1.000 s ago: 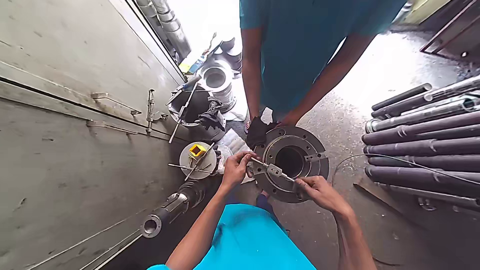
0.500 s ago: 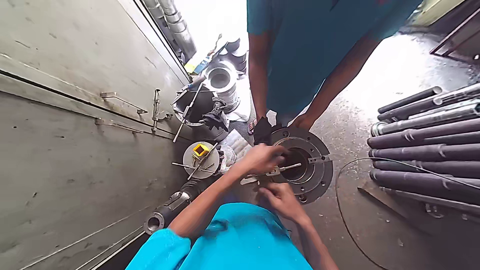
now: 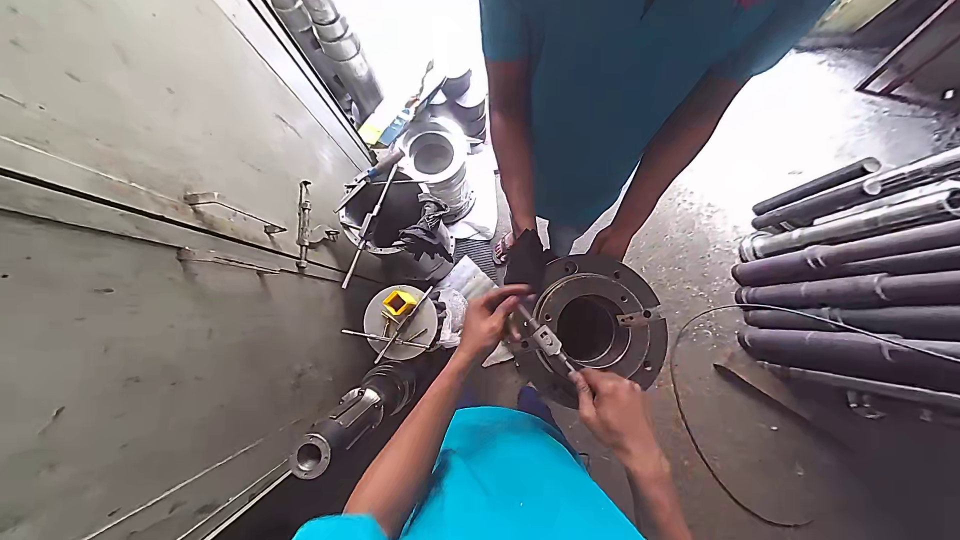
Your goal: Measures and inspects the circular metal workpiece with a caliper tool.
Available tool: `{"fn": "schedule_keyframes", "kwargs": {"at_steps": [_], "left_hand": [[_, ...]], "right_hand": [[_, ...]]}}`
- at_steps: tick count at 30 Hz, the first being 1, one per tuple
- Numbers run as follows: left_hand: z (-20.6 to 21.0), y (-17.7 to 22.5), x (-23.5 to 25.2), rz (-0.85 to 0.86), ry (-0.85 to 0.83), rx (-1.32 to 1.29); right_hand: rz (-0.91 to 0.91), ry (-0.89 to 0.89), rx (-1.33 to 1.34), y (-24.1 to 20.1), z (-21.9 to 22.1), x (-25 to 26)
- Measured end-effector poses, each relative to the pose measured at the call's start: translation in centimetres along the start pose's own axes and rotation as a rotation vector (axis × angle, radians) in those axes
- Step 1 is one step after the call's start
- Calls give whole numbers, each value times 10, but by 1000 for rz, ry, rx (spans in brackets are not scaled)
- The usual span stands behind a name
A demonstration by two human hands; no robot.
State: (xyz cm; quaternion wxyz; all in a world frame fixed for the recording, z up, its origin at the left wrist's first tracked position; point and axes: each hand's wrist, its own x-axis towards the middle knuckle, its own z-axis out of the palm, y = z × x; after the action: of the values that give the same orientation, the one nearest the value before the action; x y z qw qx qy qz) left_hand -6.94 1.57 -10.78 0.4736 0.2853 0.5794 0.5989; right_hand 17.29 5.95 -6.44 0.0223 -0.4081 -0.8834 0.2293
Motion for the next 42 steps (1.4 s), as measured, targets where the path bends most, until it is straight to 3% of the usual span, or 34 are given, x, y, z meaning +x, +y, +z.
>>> {"fn": "schedule_keyframes", "kwargs": {"at_steps": [2,5,10,15,18,20,22,24,27,30,32,34,38,40,42], "left_hand": [[17,17,36,-38,-164,67],[8,26,48,-45,-248,162],[-31,4,-27,29,-15,294],[-3,-16,-112,58,146,200],[5,-13,-90,31,282,44],[4,0,-46,-4,248,72],[11,20,10,-22,53,282],[36,42,58,-16,-283,582],[92,66,87,37,-841,995],[121,72,72,65,-1069,1166],[104,77,56,51,-1009,1117],[59,69,38,87,-779,920],[-38,28,-25,74,-298,672],[-48,11,-61,14,-179,508],[-36,-2,-86,-52,-59,323]], "right_hand": [[-31,17,27,-18,17,-15],[-85,-35,142,1,18,-10],[-65,-56,206,55,-11,27],[-73,-52,230,58,-27,81],[0,-194,160,51,-42,70],[57,-350,218,47,-40,43],[68,-496,451,28,-22,18],[165,-529,737,-12,7,6],[368,-301,1063,-70,45,15],[551,-169,1193,-105,58,36],[426,-287,1154,-91,51,35],[145,-306,1022,-56,34,26],[-165,338,460,14,-3,33],[-223,382,203,49,-15,55],[-257,263,110,69,-16,71]]}}
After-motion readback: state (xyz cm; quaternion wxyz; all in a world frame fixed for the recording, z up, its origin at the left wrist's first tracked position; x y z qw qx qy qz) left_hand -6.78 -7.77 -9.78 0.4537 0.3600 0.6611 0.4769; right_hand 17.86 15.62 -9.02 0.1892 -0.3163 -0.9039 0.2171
